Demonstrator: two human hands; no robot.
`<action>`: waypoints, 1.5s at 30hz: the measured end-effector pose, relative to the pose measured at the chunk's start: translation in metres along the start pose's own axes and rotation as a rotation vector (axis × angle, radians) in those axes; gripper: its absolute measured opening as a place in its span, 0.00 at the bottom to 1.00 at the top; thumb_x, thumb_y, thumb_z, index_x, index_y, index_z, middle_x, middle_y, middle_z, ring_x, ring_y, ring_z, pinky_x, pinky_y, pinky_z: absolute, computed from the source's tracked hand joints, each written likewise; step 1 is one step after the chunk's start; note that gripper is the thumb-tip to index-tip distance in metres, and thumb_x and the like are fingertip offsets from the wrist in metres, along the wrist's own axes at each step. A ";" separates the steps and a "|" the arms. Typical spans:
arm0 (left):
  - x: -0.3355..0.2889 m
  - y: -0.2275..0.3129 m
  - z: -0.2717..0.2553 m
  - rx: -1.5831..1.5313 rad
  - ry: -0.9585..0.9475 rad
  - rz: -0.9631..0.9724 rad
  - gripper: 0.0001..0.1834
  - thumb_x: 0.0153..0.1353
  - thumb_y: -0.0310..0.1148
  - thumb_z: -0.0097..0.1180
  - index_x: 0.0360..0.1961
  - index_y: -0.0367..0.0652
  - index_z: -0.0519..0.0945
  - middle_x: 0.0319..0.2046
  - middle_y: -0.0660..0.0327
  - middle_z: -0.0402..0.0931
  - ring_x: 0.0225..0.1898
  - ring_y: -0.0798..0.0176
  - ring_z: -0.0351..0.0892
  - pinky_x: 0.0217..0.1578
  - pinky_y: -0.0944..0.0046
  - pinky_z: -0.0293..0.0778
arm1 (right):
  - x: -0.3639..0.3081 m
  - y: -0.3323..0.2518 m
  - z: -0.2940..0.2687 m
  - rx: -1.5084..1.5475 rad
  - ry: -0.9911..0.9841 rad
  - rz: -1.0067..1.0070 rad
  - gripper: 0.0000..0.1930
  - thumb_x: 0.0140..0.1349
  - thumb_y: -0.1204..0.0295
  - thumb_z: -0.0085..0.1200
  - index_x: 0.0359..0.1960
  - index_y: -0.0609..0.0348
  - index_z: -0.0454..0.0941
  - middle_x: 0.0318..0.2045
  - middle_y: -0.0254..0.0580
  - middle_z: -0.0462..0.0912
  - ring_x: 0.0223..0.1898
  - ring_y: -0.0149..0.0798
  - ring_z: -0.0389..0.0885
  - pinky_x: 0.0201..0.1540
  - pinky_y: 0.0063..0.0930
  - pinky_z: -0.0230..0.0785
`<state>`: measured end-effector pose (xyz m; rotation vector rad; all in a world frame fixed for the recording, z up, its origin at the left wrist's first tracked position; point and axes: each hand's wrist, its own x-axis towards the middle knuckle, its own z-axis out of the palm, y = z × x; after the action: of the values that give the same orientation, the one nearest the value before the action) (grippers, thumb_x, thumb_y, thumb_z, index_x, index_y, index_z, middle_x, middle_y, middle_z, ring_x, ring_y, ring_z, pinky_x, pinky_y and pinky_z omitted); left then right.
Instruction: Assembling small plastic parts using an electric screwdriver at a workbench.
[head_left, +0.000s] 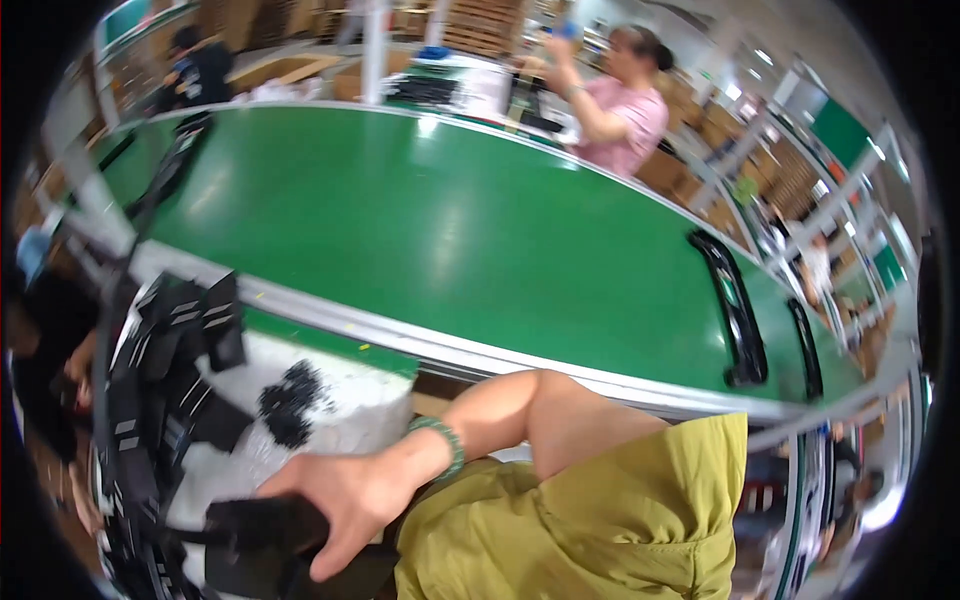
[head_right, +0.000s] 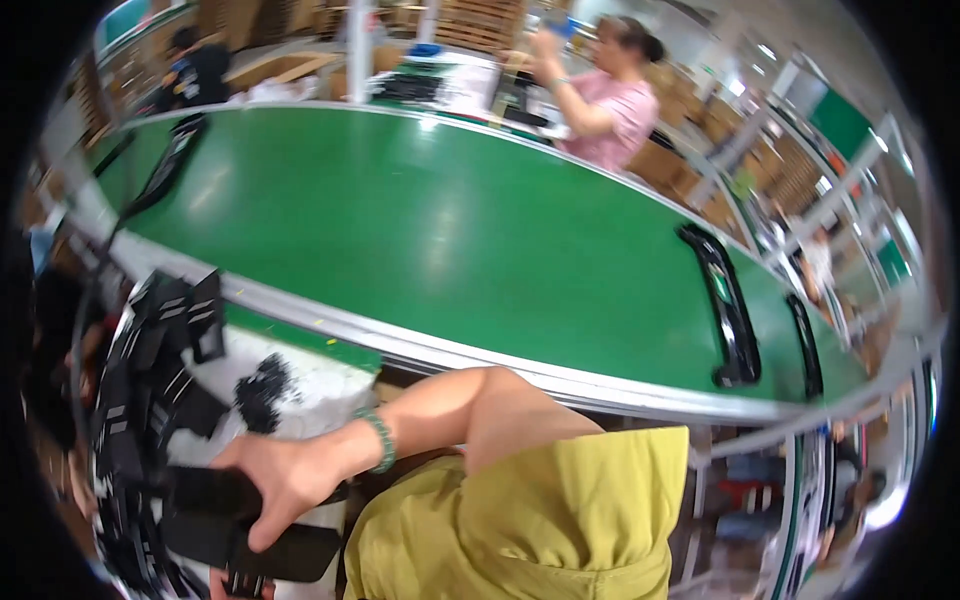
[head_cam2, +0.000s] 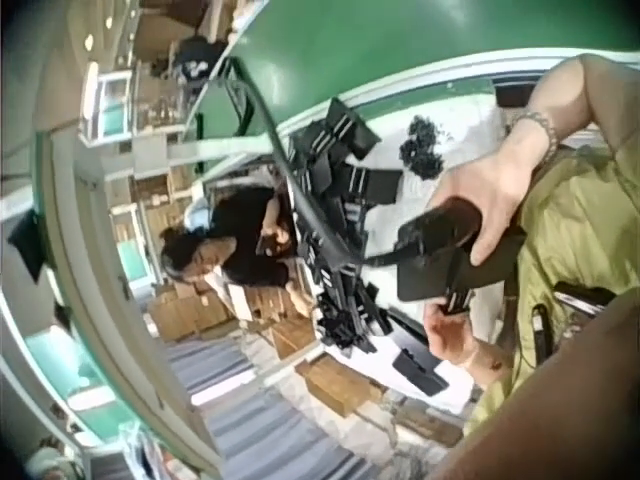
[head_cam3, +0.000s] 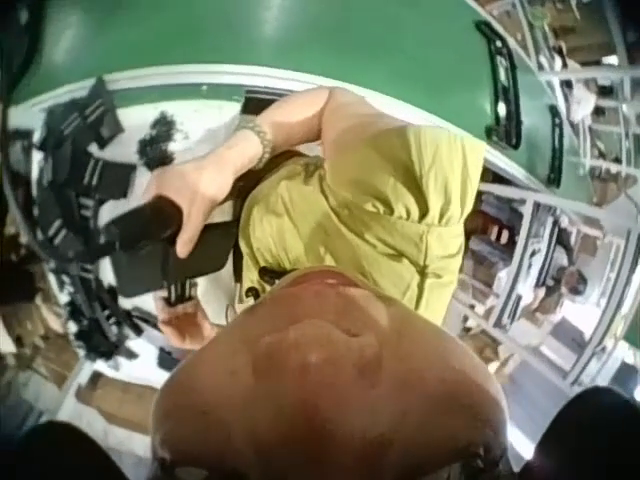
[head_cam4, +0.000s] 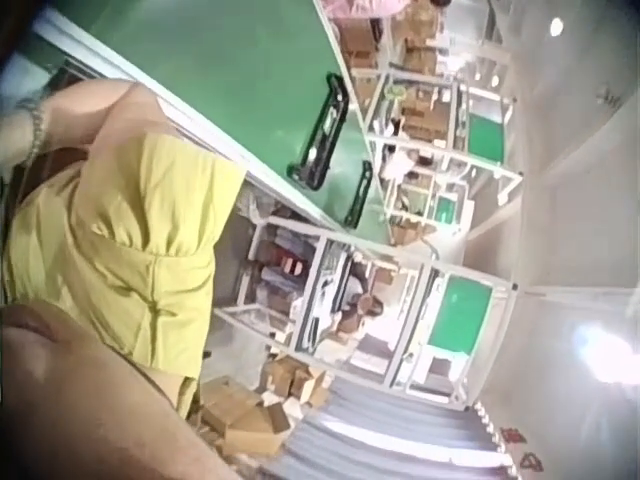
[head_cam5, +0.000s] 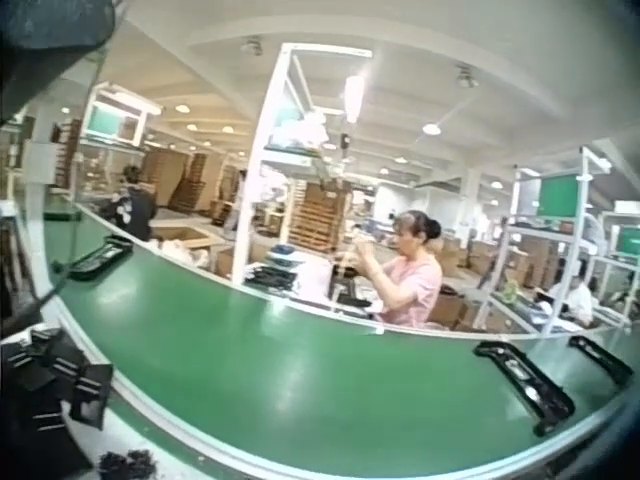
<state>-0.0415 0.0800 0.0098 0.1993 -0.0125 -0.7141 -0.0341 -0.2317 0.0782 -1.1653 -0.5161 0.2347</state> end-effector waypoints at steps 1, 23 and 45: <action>0.004 0.006 0.009 0.001 -0.011 -0.052 0.37 0.58 0.44 0.53 0.62 0.35 0.52 0.55 0.49 0.63 0.47 0.49 0.71 0.50 0.44 0.67 | 0.003 -0.005 0.002 -0.095 0.020 -0.048 0.27 0.39 0.72 0.65 0.43 0.68 0.70 0.34 0.39 0.79 0.37 0.28 0.74 0.43 0.23 0.68; -0.186 0.063 0.027 0.996 1.245 1.035 0.12 0.62 0.33 0.47 0.44 0.38 0.74 0.38 0.67 0.76 0.38 0.73 0.74 0.40 0.72 0.69 | 0.024 0.026 -0.032 0.073 0.298 0.095 0.24 0.58 0.71 0.49 0.55 0.64 0.58 0.36 0.43 0.74 0.26 0.30 0.69 0.29 0.20 0.61; -0.348 -0.083 -0.051 -0.278 1.189 1.719 0.21 0.62 0.38 0.48 0.52 0.37 0.67 0.48 0.51 0.71 0.47 0.53 0.71 0.49 0.54 0.70 | 0.052 0.033 -0.026 0.193 0.171 0.160 0.18 0.63 0.72 0.44 0.53 0.62 0.61 0.35 0.39 0.68 0.25 0.27 0.62 0.31 0.21 0.57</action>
<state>-0.3551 0.2546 -0.0365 0.2387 0.9390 1.1828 0.0260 -0.2172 0.0539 -1.0276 -0.2434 0.3126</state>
